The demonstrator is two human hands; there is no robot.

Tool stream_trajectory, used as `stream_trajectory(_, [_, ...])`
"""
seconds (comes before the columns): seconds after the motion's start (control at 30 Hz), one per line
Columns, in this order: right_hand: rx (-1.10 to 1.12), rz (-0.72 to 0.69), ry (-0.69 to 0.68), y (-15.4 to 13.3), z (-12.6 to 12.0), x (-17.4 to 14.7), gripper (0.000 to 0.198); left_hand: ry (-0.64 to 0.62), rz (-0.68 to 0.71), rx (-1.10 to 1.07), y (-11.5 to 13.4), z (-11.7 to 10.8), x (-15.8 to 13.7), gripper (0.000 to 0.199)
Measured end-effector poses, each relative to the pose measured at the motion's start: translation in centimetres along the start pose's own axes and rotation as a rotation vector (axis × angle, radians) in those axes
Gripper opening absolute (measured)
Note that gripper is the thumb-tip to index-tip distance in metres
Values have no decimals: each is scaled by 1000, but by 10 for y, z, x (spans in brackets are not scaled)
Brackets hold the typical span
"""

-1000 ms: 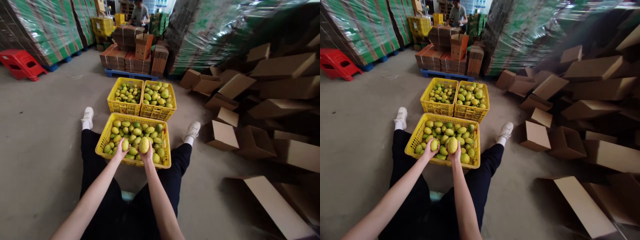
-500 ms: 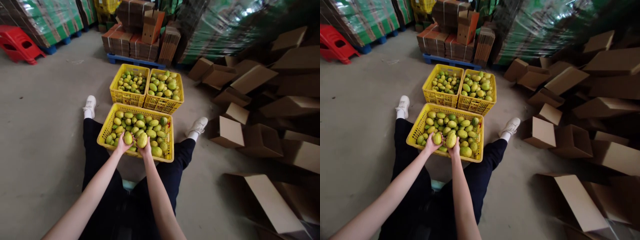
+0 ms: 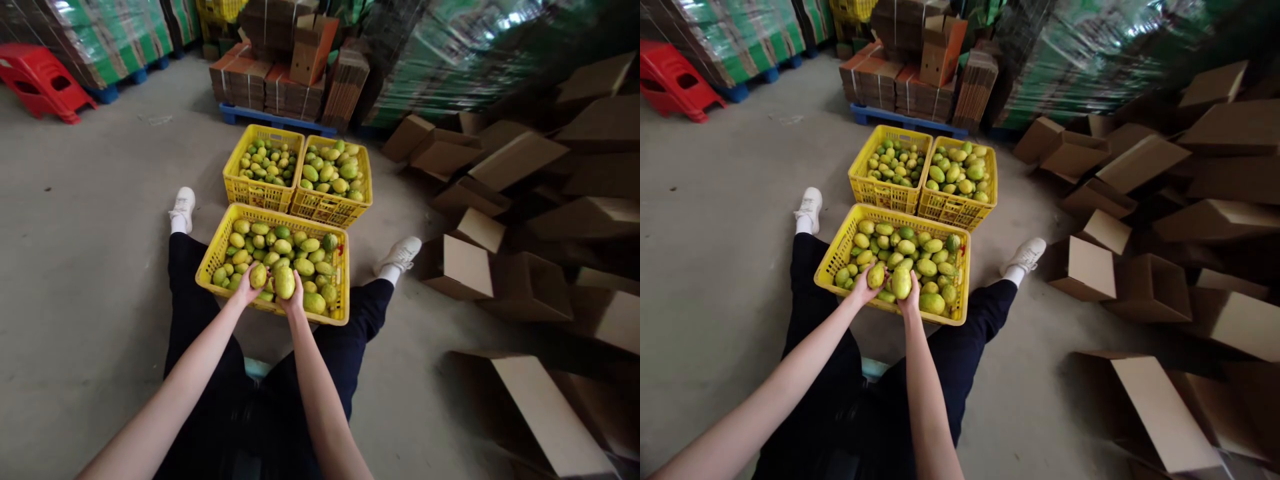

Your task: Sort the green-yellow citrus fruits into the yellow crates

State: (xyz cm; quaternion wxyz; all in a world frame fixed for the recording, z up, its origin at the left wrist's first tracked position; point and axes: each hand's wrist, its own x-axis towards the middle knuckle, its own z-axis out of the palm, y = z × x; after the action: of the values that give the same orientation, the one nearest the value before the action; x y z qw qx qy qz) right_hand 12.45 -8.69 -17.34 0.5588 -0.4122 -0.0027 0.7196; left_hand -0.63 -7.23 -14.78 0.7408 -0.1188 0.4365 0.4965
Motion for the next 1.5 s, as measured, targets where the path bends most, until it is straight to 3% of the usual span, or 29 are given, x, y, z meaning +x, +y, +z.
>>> stream_trajectory(0.13, [-1,-8,-24,5,-4,3,29,16,-17,26,0,-1,4,25])
stream_trajectory(0.33, [24,-41,-29,8,-9,5,33,19,-26,58,1,1,5,42])
stream_trajectory(0.53, [79,-58,-2,4,-13,4,28,8,-29,55,2,2,1,14])
stream_trajectory(0.83, [38,-7,3,1,-2,-1,29,-13,-58,-4,5,-3,-2,20])
stream_trajectory(0.97, [1,3,-17,-14,12,-15,32,-4,-45,25,11,9,-10,24])
stream_trajectory(1.1, [-28,-45,-83,-42,32,-32,25,-76,21,37,29,40,-31,25])
stream_trajectory(1.23, [-62,-198,-180,-62,49,-47,30,-160,130,78,38,64,-61,28])
stream_trajectory(1.37, [-56,-240,-162,-61,55,-63,39,-144,303,125,22,66,-82,14])
stream_trajectory(1.5, [-37,-208,-117,-53,54,-73,40,-158,384,165,6,59,-87,37])
